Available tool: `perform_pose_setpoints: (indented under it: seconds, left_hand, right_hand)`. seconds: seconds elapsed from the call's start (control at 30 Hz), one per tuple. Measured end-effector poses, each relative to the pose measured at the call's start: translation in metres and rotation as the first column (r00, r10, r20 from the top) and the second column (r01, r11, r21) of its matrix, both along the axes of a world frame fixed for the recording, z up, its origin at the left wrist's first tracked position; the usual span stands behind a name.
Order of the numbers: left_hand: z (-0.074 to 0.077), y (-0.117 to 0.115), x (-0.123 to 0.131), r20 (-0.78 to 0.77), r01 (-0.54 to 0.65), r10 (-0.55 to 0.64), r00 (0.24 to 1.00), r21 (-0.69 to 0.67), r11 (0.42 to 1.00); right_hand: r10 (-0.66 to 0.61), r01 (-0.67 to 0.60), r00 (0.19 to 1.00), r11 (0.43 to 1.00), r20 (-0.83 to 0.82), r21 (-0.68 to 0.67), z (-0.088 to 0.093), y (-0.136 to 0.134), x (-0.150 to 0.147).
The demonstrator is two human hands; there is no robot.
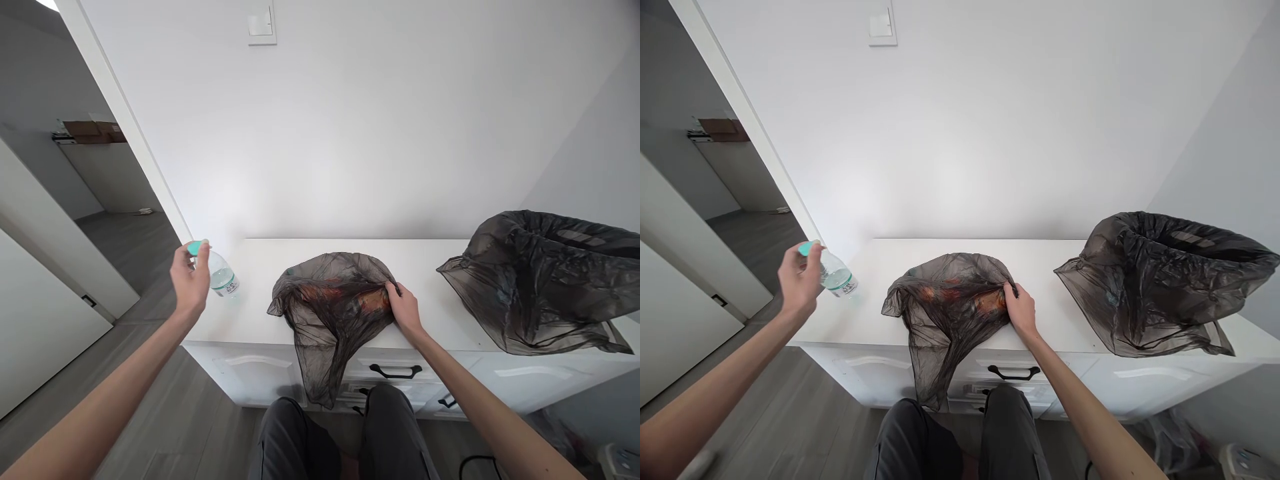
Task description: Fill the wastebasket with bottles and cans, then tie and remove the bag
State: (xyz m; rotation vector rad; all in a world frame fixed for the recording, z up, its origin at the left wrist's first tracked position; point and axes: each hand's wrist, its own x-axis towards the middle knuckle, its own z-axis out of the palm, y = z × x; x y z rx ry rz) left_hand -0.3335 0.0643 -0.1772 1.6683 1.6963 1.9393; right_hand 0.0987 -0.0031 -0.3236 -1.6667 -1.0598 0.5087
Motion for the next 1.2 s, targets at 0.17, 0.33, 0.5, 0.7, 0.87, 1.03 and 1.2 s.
perform_pose_setpoints:
  seconds: [0.17,0.33,0.5,0.7,0.87,1.03,1.2]
  left_hand:
    - [-0.017,0.033,0.02,0.04,0.161,-0.16,0.986,-0.028,0.987]
    - [-0.038,0.038,0.018,0.054,0.173,-0.166,0.985,-0.142,0.975]
    - [-0.08,0.027,0.009,0.004,0.084,-0.088,0.996,-0.364,0.928]
    - [-0.097,0.01,0.008,0.084,0.155,-0.13,0.988,-0.475,0.866]
    - [-0.106,-0.05,0.006,0.283,0.131,-0.01,0.959,-0.414,0.901]
    - [-0.109,-0.117,0.038,-0.264,0.313,-0.404,0.876,-0.327,0.892]
    - [-0.094,-0.106,0.099,-0.61,0.449,-0.582,0.538,-0.376,0.81]
  right_hand:
    - [-0.012,0.012,1.0,1.0,0.01,0.006,0.0,0.001,0.0]
    - [-0.001,0.001,1.0,1.0,-0.007,0.001,0.0,0.0,-0.001]
    - [0.003,-0.003,1.0,1.0,-0.029,0.001,0.0,0.0,-0.001]
    - [0.003,-0.003,1.0,1.0,-0.028,-0.002,0.0,0.001,0.0]
    - [-0.001,0.001,1.0,1.0,-0.005,-0.017,-0.001,0.002,0.001]
    - [-0.002,0.002,1.0,1.0,0.025,-0.005,-0.003,0.003,0.003]
    - [0.01,-0.01,1.0,1.0,0.026,-0.015,-0.001,0.0,0.002]
